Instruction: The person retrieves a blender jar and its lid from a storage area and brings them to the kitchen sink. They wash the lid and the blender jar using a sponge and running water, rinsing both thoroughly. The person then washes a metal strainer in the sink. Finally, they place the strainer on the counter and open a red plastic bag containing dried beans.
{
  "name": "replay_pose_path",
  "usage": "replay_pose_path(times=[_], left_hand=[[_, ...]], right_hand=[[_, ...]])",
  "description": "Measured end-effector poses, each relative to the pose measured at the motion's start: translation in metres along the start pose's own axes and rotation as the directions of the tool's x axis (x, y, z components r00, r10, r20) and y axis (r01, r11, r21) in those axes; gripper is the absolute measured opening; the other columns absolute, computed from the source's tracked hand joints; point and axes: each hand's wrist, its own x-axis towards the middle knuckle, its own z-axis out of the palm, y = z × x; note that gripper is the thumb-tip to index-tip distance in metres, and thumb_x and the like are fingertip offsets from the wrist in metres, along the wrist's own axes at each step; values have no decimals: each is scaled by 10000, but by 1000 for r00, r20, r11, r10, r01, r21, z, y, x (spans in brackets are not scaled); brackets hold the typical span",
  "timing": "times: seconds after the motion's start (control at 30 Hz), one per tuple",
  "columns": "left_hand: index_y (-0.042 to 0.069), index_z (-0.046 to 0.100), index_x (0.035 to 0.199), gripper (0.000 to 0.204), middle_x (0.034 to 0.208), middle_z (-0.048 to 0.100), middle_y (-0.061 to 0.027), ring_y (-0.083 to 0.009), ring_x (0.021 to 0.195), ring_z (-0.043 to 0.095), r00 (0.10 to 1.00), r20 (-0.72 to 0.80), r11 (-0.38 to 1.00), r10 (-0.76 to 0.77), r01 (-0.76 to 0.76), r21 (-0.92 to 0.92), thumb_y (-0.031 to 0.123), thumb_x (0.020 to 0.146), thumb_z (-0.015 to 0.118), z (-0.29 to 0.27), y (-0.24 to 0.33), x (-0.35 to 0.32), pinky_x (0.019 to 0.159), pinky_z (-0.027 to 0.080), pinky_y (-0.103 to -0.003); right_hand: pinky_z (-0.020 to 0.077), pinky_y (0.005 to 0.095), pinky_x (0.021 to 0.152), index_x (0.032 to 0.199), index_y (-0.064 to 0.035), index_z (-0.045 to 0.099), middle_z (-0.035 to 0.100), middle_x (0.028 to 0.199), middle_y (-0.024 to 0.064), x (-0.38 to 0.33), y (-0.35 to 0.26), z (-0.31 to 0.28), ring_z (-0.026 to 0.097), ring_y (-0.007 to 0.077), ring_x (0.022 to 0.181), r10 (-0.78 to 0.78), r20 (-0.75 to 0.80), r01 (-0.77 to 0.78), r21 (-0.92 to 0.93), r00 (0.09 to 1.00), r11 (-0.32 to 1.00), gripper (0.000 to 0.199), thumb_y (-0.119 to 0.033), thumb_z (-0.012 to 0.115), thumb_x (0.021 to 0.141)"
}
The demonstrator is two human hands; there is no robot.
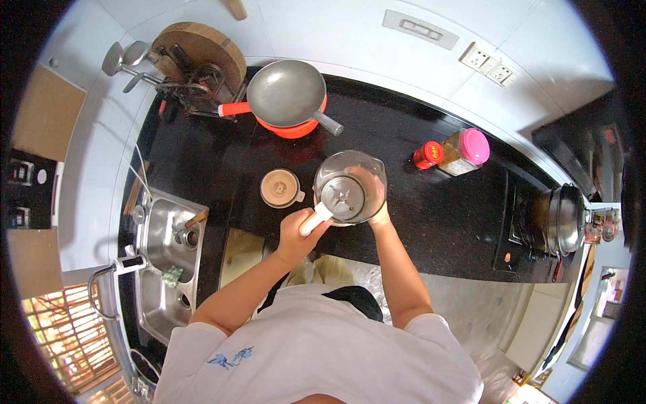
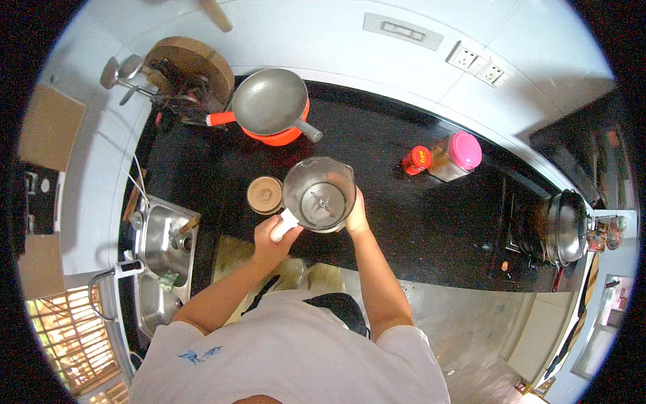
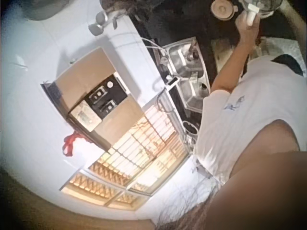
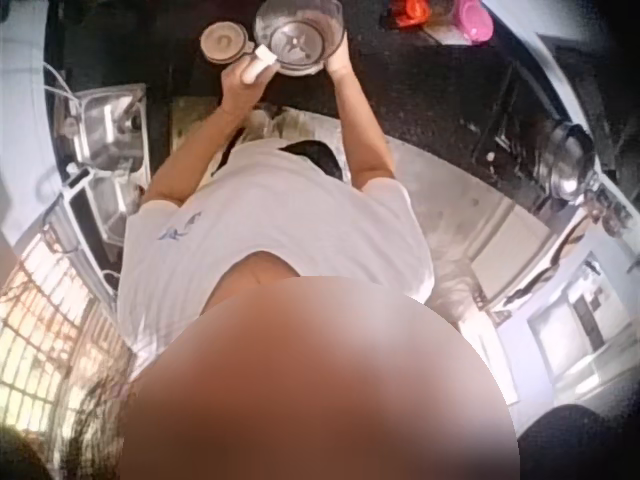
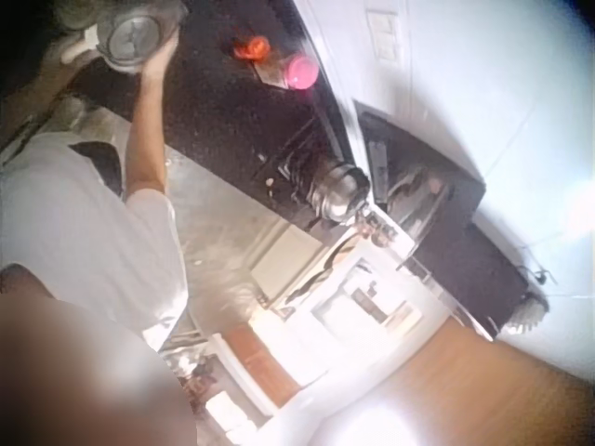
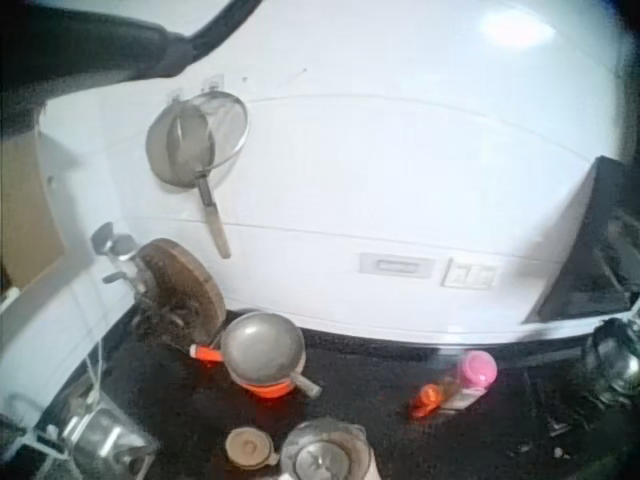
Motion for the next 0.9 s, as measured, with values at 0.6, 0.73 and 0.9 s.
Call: replay_pose_path(times=[0.6, 0.73, 0.9], left_hand=[[2, 604, 841, 203, 676, 543, -14, -103, 621, 449, 904, 332, 939, -268, 322, -119, 197, 867, 657, -66, -16, 13, 582, 395, -278], [-4, 621, 1046, 276, 904, 648, -62, -99, 833, 577, 782, 520, 833, -344, 510, -216, 241, 919, 611, -82, -16, 25, 753, 461, -279], [-37, 591, 1110, 279, 990, 661, -58, -120, 909, 613, 752, 582, 891, -309, 444, -101, 191, 952, 563, -85, -7, 33, 841, 470, -273]], right_hand=[[397, 337, 991, 1187, -13, 585, 587, 1205, 107, 29, -15, 43, 535, 208, 1136, 27, -77, -32, -62, 997, 998, 327, -210, 457, 960], [419, 375, 946, 1073, -52, 628, 612, 1093, 145, 3, -61, 10, 565, 311, 1054, -298, -308, 68, -583, 903, 810, 291, -128, 654, 793], [396, 420, 943, 1027, -113, 643, 549, 1115, 109, -18, -82, -94, 509, 313, 1080, -493, -427, -184, -865, 758, 467, 352, -78, 705, 682]])
